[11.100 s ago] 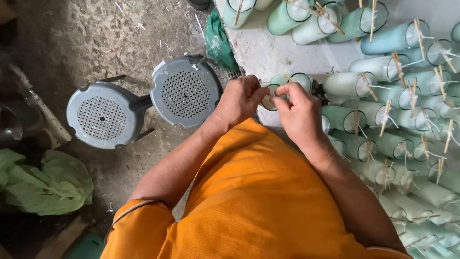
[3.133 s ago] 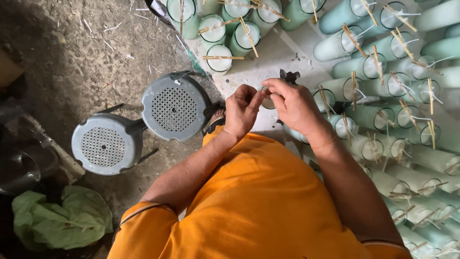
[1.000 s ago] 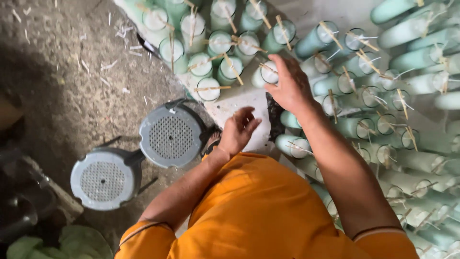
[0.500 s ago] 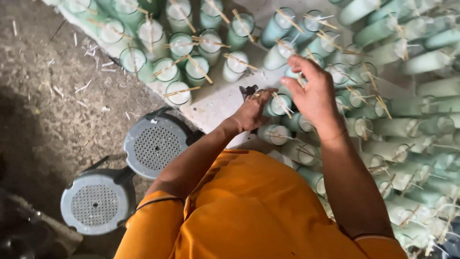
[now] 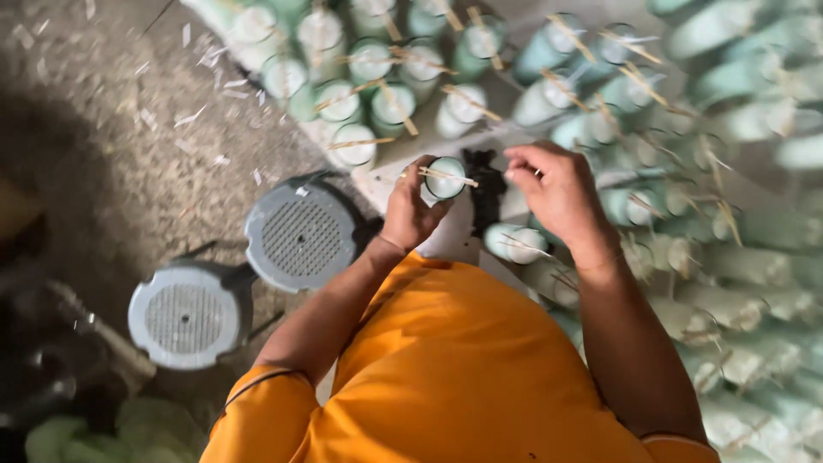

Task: Adjusting and securing wicks in a large batch of poured candles in glass jars

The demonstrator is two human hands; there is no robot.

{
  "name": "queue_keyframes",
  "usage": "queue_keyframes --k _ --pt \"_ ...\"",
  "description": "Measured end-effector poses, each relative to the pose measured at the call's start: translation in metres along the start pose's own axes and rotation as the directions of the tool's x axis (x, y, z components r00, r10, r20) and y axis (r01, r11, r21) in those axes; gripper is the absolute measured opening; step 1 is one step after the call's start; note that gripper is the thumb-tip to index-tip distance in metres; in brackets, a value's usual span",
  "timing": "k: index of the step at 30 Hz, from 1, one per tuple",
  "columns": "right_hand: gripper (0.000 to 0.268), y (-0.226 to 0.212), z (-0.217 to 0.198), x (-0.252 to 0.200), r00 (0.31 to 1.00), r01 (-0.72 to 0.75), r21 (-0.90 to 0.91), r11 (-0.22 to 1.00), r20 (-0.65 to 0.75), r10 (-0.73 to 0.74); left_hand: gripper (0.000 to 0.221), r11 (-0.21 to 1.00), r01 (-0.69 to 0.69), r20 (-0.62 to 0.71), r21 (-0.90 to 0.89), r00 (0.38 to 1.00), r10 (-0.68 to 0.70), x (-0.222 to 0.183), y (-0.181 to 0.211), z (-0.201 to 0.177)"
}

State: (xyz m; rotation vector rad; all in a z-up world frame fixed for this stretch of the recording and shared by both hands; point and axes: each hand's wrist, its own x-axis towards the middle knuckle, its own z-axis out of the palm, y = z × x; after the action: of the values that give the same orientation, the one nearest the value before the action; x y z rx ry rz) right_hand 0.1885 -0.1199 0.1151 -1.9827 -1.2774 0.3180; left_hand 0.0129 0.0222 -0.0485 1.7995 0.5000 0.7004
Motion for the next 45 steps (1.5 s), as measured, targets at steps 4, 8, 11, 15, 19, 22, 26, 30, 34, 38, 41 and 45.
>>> queue_keyframes --k 4,8,11,15,19,22,26,30,34,38,41,45 --pt "0.024 -0.003 0.042 0.012 0.985 0.121 0.039 0.992 0.119 -0.125 0.074 0.998 0.061 -0.071 0.025 0.996 -0.059 -0.009 -0.004 -0.006" --pt "0.023 -0.002 0.065 0.015 0.979 0.149 0.025 0.988 0.135 -0.151 0.092 0.989 0.148 -0.054 -0.026 0.987 -0.149 -0.015 0.006 -0.01" --pt "0.017 0.003 0.072 0.017 0.974 0.18 -0.014 0.984 0.144 -0.176 0.078 0.955 0.242 -0.077 -0.173 0.963 -0.258 -0.013 0.02 -0.022" --pt "0.013 0.005 0.076 0.015 0.96 0.253 -0.084 0.964 0.148 -0.239 0.039 0.918 0.342 -0.136 -0.202 0.918 -0.372 0.0 0.04 -0.028" --pt "0.008 0.01 0.083 0.012 0.954 0.275 -0.094 0.957 0.148 -0.259 0.034 0.932 0.303 -0.181 -0.199 0.923 -0.339 0.004 0.038 -0.02" --pt "0.007 0.019 0.093 0.011 0.95 0.303 -0.171 0.937 0.128 -0.284 0.03 0.939 0.263 -0.206 -0.221 0.929 -0.309 0.004 0.042 -0.018" --pt "0.01 0.025 0.1 0.009 0.949 0.316 -0.238 0.918 0.093 -0.302 0.03 0.951 0.209 -0.241 -0.229 0.934 -0.263 0.003 0.037 -0.013" --pt "0.009 0.022 0.097 0.011 0.96 0.279 -0.178 0.944 0.082 -0.268 0.029 0.958 0.17 -0.256 -0.233 0.939 -0.229 0.003 0.036 -0.012" --pt "0.006 0.015 0.095 0.019 0.965 0.256 -0.136 0.957 0.091 -0.246 0.029 0.958 0.165 -0.252 -0.233 0.942 -0.223 0.004 0.044 -0.016" --pt "0.024 0.008 0.099 0.022 0.976 0.215 -0.153 0.964 0.0 -0.218 0.029 0.957 0.162 -0.26 -0.241 0.939 -0.225 0.002 0.036 -0.012" --pt "0.028 0.01 0.104 0.021 0.975 0.216 -0.143 0.966 -0.012 -0.22 0.028 0.954 0.162 -0.272 -0.252 0.934 -0.23 0.001 0.034 -0.009" --pt "0.034 0.001 0.102 0.023 0.969 0.245 -0.159 0.956 0.007 -0.247 0.027 0.953 0.164 -0.282 -0.255 0.93 -0.236 0.001 0.028 -0.005"
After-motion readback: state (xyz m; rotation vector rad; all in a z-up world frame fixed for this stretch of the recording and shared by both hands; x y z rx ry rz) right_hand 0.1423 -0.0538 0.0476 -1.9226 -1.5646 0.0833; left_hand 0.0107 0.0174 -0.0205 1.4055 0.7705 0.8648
